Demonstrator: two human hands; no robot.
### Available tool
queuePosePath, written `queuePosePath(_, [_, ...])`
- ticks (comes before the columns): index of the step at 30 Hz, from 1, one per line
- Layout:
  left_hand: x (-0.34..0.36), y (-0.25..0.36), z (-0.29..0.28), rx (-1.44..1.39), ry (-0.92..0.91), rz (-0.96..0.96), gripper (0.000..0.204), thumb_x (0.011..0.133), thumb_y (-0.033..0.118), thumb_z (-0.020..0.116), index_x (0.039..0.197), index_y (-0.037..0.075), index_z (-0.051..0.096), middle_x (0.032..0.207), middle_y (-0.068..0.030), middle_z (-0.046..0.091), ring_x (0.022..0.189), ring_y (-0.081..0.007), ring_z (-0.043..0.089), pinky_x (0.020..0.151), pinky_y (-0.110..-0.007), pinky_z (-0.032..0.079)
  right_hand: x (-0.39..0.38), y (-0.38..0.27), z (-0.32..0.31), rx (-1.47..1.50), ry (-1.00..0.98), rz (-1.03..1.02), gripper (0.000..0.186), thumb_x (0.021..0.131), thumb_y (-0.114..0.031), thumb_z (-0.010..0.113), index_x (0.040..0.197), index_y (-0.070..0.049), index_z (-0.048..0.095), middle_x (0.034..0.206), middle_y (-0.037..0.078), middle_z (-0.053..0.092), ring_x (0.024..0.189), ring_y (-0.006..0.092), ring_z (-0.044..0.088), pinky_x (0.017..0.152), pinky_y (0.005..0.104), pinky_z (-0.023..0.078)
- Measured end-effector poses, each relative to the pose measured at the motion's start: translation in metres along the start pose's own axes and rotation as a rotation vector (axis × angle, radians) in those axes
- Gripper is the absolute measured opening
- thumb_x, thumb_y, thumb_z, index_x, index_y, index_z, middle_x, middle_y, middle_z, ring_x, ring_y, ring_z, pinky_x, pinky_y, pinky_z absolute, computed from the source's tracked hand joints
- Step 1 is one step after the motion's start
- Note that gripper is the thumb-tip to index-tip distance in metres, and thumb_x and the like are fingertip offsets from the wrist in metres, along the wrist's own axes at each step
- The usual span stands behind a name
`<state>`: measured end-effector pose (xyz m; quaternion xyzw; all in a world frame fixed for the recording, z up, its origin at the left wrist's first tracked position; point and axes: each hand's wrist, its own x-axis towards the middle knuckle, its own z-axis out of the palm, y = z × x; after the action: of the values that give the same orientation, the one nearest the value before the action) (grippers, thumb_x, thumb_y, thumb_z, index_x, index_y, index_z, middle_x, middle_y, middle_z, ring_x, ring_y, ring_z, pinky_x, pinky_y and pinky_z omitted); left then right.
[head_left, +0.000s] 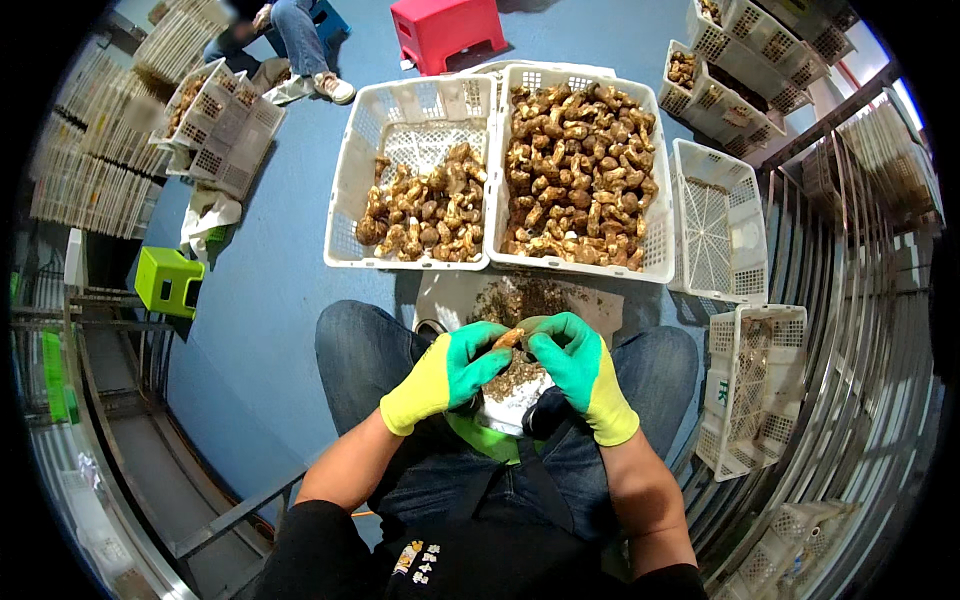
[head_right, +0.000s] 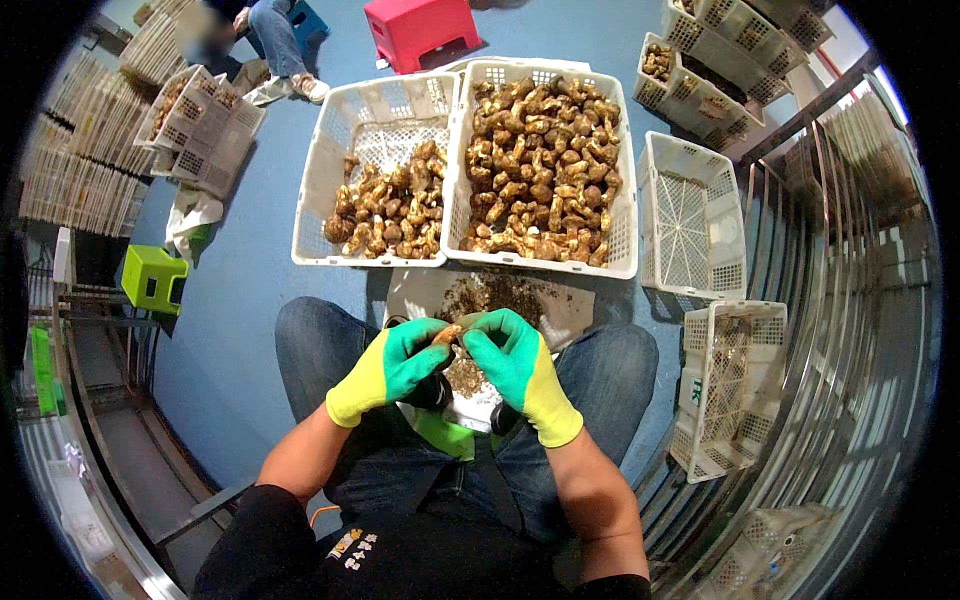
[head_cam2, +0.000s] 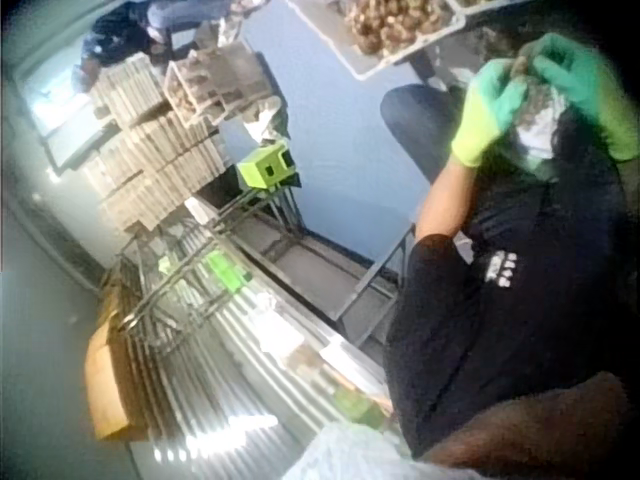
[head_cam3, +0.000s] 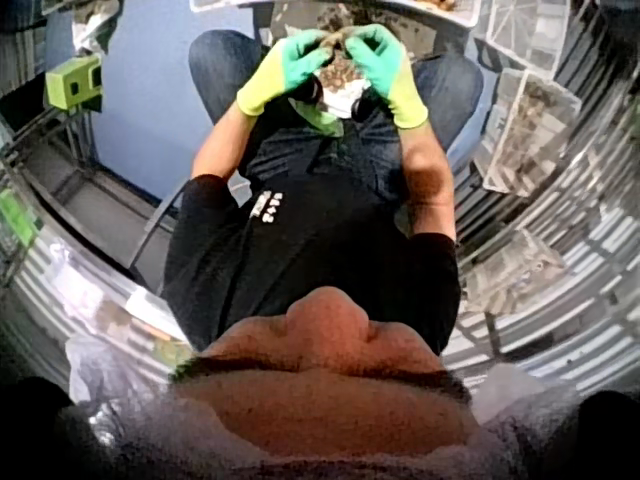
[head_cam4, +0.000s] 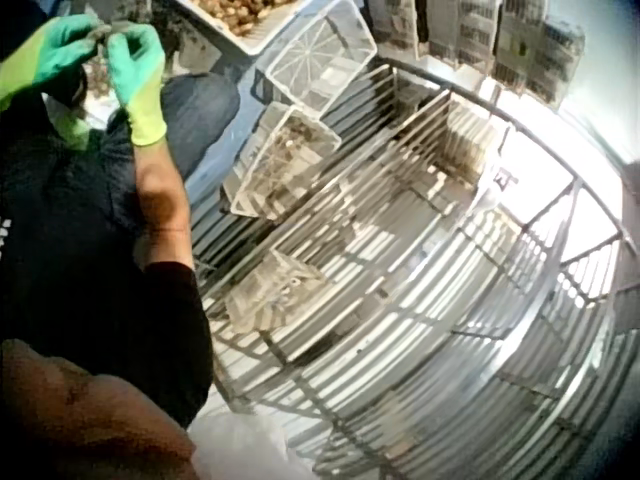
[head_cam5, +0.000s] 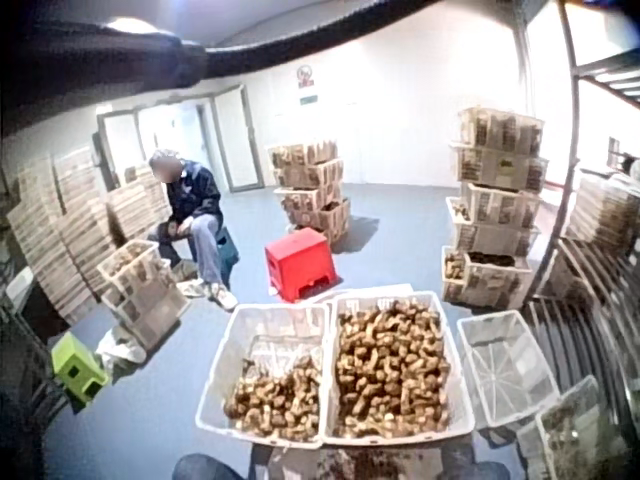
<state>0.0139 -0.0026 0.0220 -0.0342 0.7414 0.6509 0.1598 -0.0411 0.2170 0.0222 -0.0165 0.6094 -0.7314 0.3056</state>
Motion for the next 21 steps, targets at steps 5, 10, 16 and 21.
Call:
queuePosePath(5, [-0.001,0.013,0.001,0.06,0.009,-0.019,0.035,0.1,0.019,0.069,0.125,-0.006,0.068,0.098,-0.0194,0.073,0.086,-0.0164,0.067,0.077,-0.037,0.054,0.003,0.005,0.004,-0.015,0.051,-0.029,0.02,0.104,-0.013,0.068,0.117,0.002,0.066,0.108,0.009,0.073,0.091,0.0118,0.07,0.082,0.0271,0.057])
queuePosePath(10, [0.001,0.016,0.001,0.132,0.013,-0.008,0.032,0.1,0.02,0.07,0.121,-0.004,0.069,0.097,-0.0211,0.071,0.083,-0.0259,0.07,0.075,-0.04,0.054,0.007,0.002,0.003,0.033,0.051,0.009,0.018,0.106,-0.013,0.063,0.114,0.002,0.059,0.113,0.015,0.072,0.092,0.0187,0.073,0.083,0.0312,0.061])
queuePosePath(16, [0.002,0.013,0.001,0.219,0.05,0.071,0.03,0.099,0.016,0.07,0.122,-0.003,0.07,0.093,-0.0146,0.071,0.078,-0.0154,0.063,0.072,-0.035,0.053,0.006,0.0,0.005,0.092,0.106,0.041,0.019,0.105,-0.012,0.063,0.115,0.004,0.062,0.108,0.013,0.073,0.09,0.0151,0.072,0.083,0.0294,0.06])
queuePosePath(21, [0.004,0.014,0.003,0.272,0.047,0.112,0.031,0.097,0.016,0.072,0.122,-0.003,0.07,0.104,-0.0182,0.073,0.086,-0.0247,0.07,0.078,-0.037,0.055,0.005,0.001,0.0,-0.038,0.04,0.024,0.021,0.105,-0.012,0.064,0.116,0.005,0.061,0.108,0.014,0.073,0.091,0.0157,0.073,0.082,0.0309,0.061])
